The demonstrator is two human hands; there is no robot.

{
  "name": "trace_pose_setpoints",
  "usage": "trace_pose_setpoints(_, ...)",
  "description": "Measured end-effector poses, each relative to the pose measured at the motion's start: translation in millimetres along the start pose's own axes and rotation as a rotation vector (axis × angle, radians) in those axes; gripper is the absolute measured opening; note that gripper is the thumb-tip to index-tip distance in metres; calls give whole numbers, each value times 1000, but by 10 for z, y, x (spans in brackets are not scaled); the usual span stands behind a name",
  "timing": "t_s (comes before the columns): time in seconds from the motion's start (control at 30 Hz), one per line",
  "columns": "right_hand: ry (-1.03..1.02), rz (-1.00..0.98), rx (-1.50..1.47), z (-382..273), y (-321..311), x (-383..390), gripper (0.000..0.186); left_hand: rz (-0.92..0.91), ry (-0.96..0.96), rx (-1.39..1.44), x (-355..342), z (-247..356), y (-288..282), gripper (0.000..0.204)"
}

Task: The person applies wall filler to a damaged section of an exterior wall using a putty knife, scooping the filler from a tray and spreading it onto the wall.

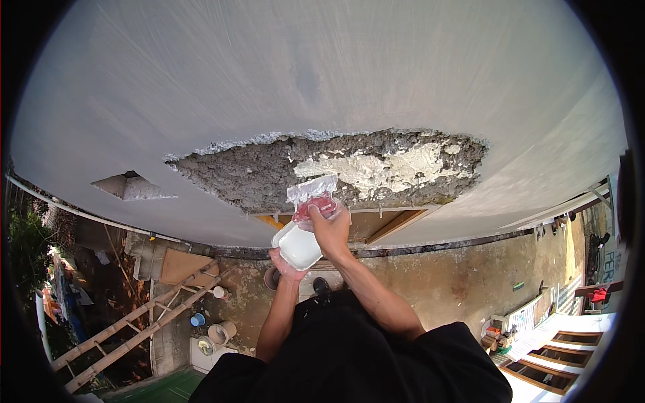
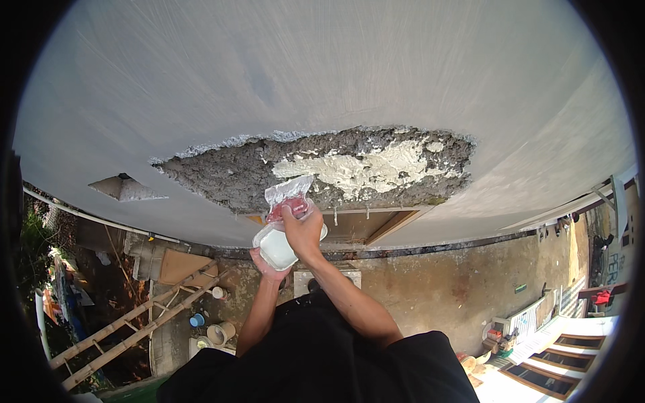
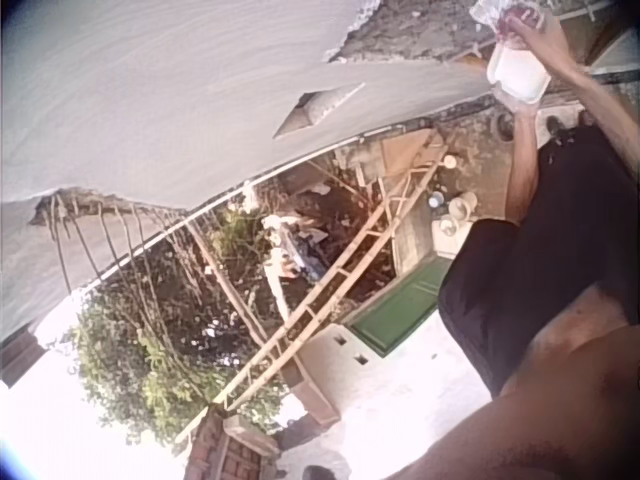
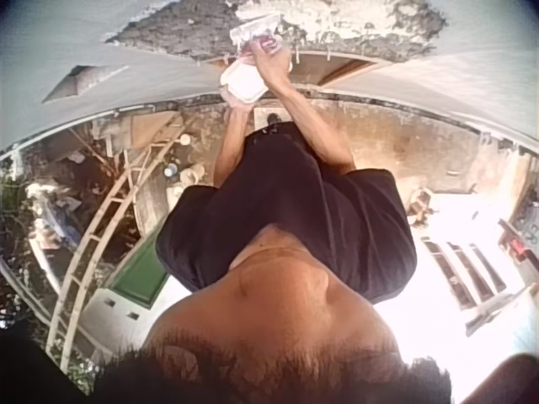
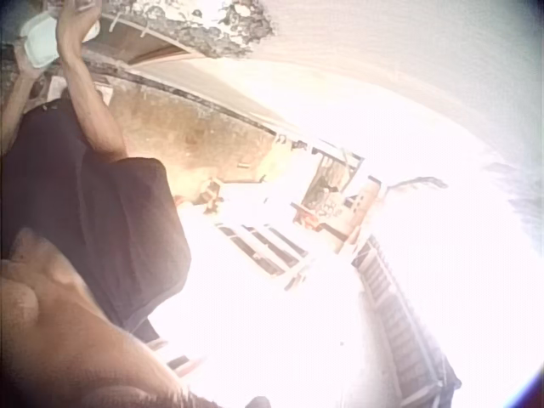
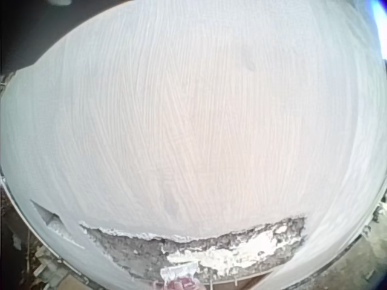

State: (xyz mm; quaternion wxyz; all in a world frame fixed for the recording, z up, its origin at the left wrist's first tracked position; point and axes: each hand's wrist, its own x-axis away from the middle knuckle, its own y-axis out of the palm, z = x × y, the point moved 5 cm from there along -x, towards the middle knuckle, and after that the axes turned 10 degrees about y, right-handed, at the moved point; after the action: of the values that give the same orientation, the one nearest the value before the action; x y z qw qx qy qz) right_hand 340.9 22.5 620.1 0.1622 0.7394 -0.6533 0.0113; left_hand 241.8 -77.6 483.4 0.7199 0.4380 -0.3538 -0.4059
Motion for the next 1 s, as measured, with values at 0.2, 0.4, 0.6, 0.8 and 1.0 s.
trace_pose_setpoints(0.2,162,107,-160,-33,-846,182,14,-76,-17,-17,-21,30,178,83)
trace_pose_setpoints(0.4,211,255,-197,575,-1302,-222,14,-90,1,-30,-49,26,185,83)
trace_pose_setpoints(0.6,-38,345,96,538,-1118,-609,9,-77,5,-42,-11,90,218,82)
trace_pose_setpoints(0.8,-163,404,51,314,-720,-636,10,-68,42,-46,-18,139,127,81)
trace_pose_setpoints(1.0,-260,286,162,-213,-124,-243,14,-15,69,-78,20,189,8,80)
